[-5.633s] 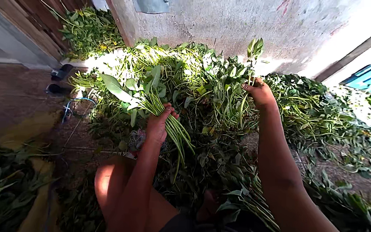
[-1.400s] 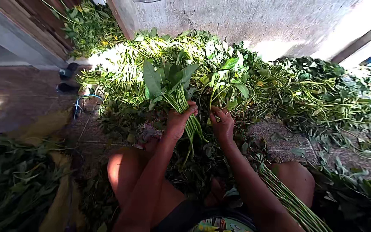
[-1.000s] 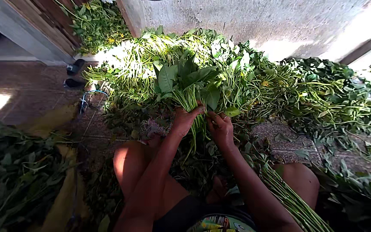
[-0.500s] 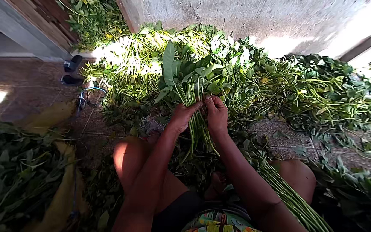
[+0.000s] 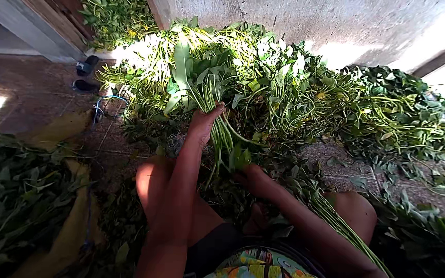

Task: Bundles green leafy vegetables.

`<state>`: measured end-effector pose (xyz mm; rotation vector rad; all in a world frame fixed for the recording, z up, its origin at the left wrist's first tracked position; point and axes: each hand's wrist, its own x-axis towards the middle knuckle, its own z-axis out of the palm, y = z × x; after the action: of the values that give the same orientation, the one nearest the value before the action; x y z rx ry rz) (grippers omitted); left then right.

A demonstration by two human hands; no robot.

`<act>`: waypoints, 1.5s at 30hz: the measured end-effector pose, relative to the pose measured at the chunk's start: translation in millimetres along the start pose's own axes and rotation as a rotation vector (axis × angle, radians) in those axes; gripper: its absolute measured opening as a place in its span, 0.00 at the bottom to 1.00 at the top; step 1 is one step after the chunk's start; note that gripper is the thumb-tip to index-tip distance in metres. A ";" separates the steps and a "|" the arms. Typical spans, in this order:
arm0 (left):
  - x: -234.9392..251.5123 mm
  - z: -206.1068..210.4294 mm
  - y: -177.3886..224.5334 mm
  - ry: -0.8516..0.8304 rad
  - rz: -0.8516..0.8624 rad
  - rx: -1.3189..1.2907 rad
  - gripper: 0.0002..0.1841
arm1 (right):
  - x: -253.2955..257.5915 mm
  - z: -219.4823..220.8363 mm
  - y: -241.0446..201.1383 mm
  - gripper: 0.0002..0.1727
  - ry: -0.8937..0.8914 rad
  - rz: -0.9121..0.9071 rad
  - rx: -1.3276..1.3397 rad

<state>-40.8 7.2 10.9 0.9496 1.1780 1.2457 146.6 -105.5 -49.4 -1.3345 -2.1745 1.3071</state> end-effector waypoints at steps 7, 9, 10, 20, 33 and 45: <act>-4.9 -7.6 -1.5 -0.157 0.022 0.005 0.06 | -32.7 -92.6 -47.4 0.13 0.054 -0.331 0.275; -10.1 -2.6 -1.1 -0.200 -0.017 -0.013 0.06 | -7.2 -120.2 -58.1 0.10 0.467 -0.491 0.231; -12.7 -0.1 -0.6 -0.211 -0.039 -0.024 0.06 | 9.9 -131.6 -61.8 0.11 0.622 -0.516 0.180; -16.9 2.9 0.3 -0.296 -0.063 0.035 0.06 | 80.3 -147.8 -47.5 0.30 0.402 -0.330 0.046; 2.5 -16.6 3.3 0.054 -0.037 0.088 0.06 | 47.8 -14.5 75.8 0.23 -0.429 0.269 -0.104; 6.1 -19.8 17.8 0.279 -0.039 -0.194 0.05 | 122.2 -234.5 119.1 0.23 1.026 0.541 0.015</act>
<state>-63.9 13.8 23.9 0.6202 1.2570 1.4647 294.7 143.7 -41.0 -2.0443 -1.1333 0.4997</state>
